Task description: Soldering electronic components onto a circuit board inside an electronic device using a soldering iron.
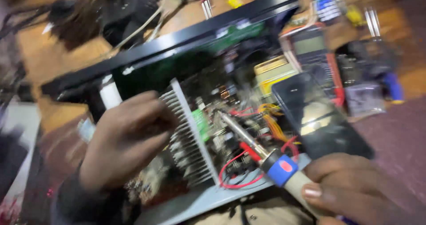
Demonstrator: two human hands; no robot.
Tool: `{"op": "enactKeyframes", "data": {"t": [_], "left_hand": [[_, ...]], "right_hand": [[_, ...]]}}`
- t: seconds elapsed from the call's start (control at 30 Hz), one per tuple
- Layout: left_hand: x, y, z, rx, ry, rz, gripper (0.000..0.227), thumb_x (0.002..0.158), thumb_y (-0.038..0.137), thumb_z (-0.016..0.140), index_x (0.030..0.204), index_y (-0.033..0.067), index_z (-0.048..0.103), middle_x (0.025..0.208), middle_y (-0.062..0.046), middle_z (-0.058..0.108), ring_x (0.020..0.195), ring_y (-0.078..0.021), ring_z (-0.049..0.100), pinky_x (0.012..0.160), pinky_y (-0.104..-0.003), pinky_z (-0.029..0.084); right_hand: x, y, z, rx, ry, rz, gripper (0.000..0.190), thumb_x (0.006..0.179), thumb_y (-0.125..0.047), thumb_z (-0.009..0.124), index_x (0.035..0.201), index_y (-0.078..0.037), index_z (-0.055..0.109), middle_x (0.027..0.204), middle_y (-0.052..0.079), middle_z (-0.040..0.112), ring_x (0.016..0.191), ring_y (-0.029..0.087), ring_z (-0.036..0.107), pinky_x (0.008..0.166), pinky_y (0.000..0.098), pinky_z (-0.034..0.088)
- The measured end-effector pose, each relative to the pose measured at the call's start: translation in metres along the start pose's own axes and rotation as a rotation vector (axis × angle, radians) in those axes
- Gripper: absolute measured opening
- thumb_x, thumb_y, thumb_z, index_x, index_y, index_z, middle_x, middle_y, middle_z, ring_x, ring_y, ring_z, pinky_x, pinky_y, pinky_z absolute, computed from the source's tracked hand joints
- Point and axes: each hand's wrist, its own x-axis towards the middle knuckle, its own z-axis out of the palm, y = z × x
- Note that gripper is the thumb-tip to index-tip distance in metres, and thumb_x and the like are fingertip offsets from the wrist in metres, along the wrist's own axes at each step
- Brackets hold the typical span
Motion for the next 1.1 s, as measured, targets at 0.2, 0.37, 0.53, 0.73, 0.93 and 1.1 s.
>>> {"op": "enactKeyframes", "data": {"t": [0.2, 0.37, 0.53, 0.73, 0.93, 1.1], "left_hand": [[0.001, -0.021, 0.007, 0.037, -0.045, -0.209, 0.010, 0.080, 0.008, 0.076, 0.082, 0.0157, 0.083, 0.077, 0.004, 0.074, 0.067, -0.0062, 0.072, 0.061, -0.022, 0.053], [0.001, -0.036, 0.005, 0.048, -0.095, -0.050, 0.014, 0.083, 0.013, 0.075, 0.090, 0.0168, 0.087, 0.090, 0.005, 0.085, 0.078, -0.0064, 0.083, 0.069, -0.021, 0.062], [0.000, -0.026, 0.009, 0.041, -0.060, -0.167, 0.007, 0.084, 0.013, 0.082, 0.085, 0.0148, 0.089, 0.086, 0.003, 0.086, 0.072, -0.0055, 0.081, 0.059, -0.020, 0.059], [-0.002, -0.053, 0.009, 0.027, -0.120, -0.223, 0.010, 0.085, 0.021, 0.083, 0.090, 0.0177, 0.091, 0.086, 0.002, 0.085, 0.072, -0.0070, 0.085, 0.061, -0.022, 0.062], [0.001, -0.040, 0.008, 0.030, -0.066, -0.136, 0.014, 0.082, 0.011, 0.079, 0.092, 0.0166, 0.087, 0.091, 0.004, 0.081, 0.075, -0.0073, 0.081, 0.064, -0.024, 0.060], [0.001, -0.025, 0.008, 0.045, -0.026, -0.142, 0.012, 0.082, 0.007, 0.074, 0.088, 0.0164, 0.078, 0.083, 0.003, 0.068, 0.071, -0.0106, 0.068, 0.064, -0.026, 0.049]], "right_hand": [[-0.091, 0.106, -0.037, 0.358, 0.462, 0.818, 0.039, 0.099, -0.032, 0.068, 0.090, 0.006, 0.065, 0.092, 0.033, 0.076, 0.069, 0.037, 0.065, 0.059, 0.0439, 0.053], [-0.043, 0.110, -0.062, 0.196, 1.143, 0.422, 0.056, 0.113, -0.065, 0.065, 0.130, -0.012, 0.063, 0.139, 0.004, 0.070, 0.087, 0.015, 0.064, 0.078, 0.0304, 0.067], [0.010, 0.166, -0.073, -0.044, 1.079, 0.697, 0.027, 0.111, -0.038, 0.067, 0.115, -0.018, 0.084, 0.105, -0.003, 0.082, 0.074, 0.005, 0.073, 0.069, 0.0167, 0.062], [0.012, 0.134, -0.068, 0.265, 1.135, 0.466, 0.053, 0.108, -0.056, 0.067, 0.119, -0.004, 0.071, 0.109, 0.012, 0.071, 0.089, 0.023, 0.077, 0.074, 0.0291, 0.065], [-0.029, 0.103, -0.060, 0.492, 0.954, 0.442, 0.059, 0.107, -0.062, 0.067, 0.136, -0.011, 0.068, 0.103, 0.007, 0.071, 0.093, 0.022, 0.075, 0.076, 0.0265, 0.062], [-0.078, 0.134, -0.043, 0.212, -0.174, 0.438, 0.052, 0.096, -0.061, 0.073, 0.136, -0.027, 0.074, 0.117, 0.002, 0.081, 0.106, 0.018, 0.078, 0.103, 0.0349, 0.058]]}}
